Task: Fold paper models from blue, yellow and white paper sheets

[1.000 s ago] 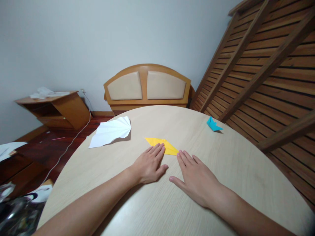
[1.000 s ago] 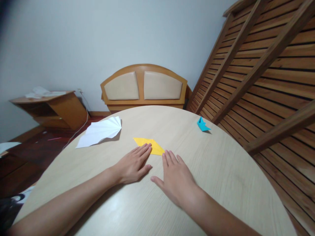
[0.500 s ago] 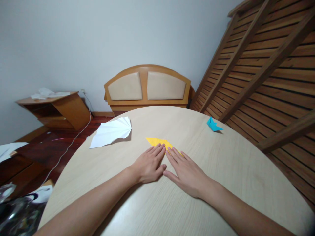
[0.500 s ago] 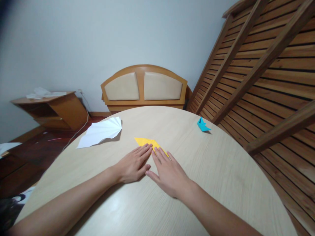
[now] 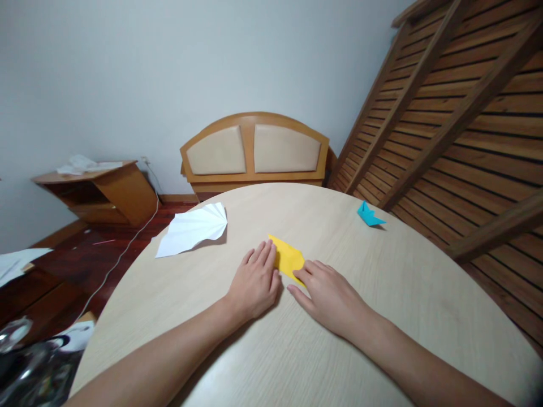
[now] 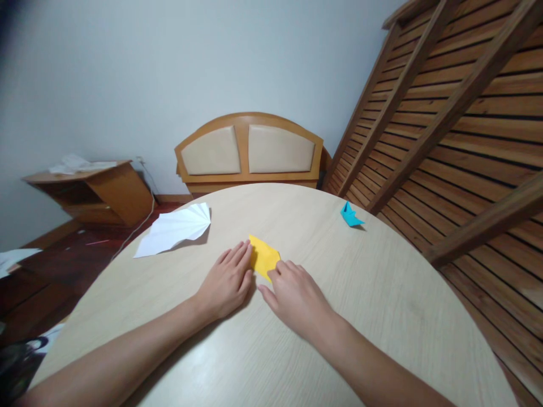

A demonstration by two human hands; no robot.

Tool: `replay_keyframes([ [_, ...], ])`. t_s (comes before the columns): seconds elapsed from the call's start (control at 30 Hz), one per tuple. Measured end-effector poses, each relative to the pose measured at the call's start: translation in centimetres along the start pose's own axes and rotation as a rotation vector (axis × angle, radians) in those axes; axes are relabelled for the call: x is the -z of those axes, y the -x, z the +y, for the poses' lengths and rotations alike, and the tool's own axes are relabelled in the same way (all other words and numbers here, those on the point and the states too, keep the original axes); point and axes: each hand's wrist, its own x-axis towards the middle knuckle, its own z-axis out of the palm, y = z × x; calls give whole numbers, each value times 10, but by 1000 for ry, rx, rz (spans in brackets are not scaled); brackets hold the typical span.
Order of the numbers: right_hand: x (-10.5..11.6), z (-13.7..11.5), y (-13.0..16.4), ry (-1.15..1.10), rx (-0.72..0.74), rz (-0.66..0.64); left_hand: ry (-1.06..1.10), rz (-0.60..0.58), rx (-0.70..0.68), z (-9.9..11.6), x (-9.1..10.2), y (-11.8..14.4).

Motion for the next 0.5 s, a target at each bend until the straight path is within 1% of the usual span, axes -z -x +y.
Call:
replay_keyframes([
  [0.1, -5, 1, -1, -21, 15, 24, 59, -1, -124, 6, 5, 1],
  [0.2, -5, 5, -2, -46, 13, 21, 123, -19, -200, 7, 4, -1],
  [0.27, -4, 10, -3, -65, 22, 17, 159, -43, -222, 5, 3, -3],
  [0.37, -2, 20, -3, -130, 89, -22, 198, -77, -228, 1, 2, -5],
  [0.43, 0, 26, -1, -194, 141, -31, 212, -84, -224, -1, 3, -6],
  [0.5, 2, 32, 0, -250, 156, -28, 227, -77, -217, -1, 3, -6],
])
